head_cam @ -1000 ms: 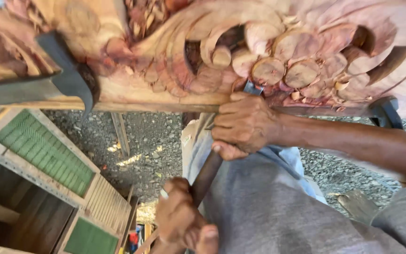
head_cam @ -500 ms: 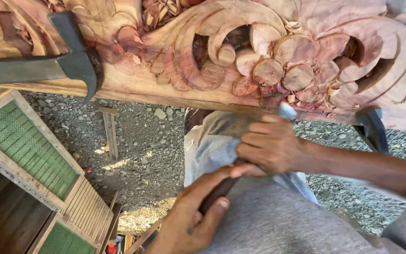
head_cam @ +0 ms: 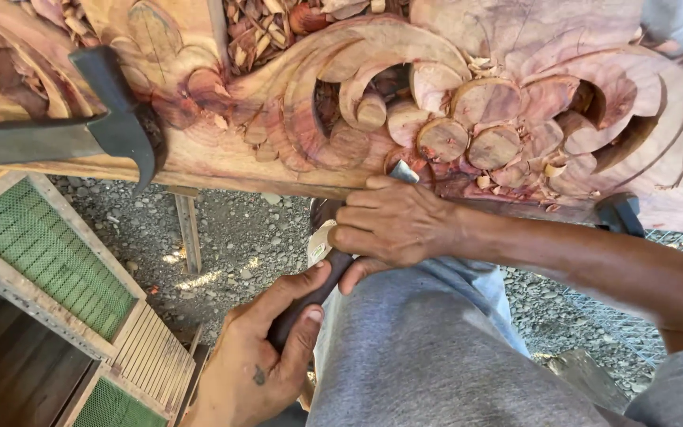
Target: Carving intricate ornamental patterns into a wood panel using chisels and a hammer.
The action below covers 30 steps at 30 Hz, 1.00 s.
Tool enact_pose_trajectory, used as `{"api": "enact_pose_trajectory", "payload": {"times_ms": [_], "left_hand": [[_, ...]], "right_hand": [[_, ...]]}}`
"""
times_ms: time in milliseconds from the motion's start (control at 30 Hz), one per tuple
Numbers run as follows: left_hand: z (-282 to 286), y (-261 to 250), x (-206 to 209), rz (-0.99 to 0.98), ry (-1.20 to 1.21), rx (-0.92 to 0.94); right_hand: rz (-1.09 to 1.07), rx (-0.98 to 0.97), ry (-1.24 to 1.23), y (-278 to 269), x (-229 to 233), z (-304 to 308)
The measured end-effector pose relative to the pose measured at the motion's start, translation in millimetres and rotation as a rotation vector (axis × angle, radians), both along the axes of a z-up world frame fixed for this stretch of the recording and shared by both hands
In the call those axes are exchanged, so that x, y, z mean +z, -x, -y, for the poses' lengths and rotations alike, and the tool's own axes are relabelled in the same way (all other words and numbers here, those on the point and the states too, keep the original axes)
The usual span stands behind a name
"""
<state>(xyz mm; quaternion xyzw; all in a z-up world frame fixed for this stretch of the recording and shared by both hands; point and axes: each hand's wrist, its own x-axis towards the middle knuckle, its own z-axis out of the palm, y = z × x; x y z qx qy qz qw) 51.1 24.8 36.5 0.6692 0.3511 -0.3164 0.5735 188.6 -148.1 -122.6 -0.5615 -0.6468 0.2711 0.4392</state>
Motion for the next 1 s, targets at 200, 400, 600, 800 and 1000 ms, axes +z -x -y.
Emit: {"api": "enact_pose_trajectory", "payload": {"times_ms": [200,400,600,800,1000], "left_hand": [[-0.9,0.4,-4.0,-0.001,-0.047,-0.062],[6.6,-1.3,-17.4,0.01,-0.051,-0.033],[11.7,-9.4,-17.6,0.024,-0.046,-0.009],[-7.4,-14.0,-2.9,-0.047,-0.122,-0.158],[-7.2,-32.5,-3.4,0.068,-0.225,-0.257]], "right_hand": [[-0.057,-0.003,0.02,0.4,-0.3,-1.2],[-0.104,-0.001,0.042,-4.5,0.0,-1.8],[-0.166,-0.066,0.056,-9.2,0.1,3.6],[-0.102,-0.03,-0.004,-1.4,-5.9,1.4],[-0.102,-0.04,0.007,-3.2,-8.2,0.7]]}}
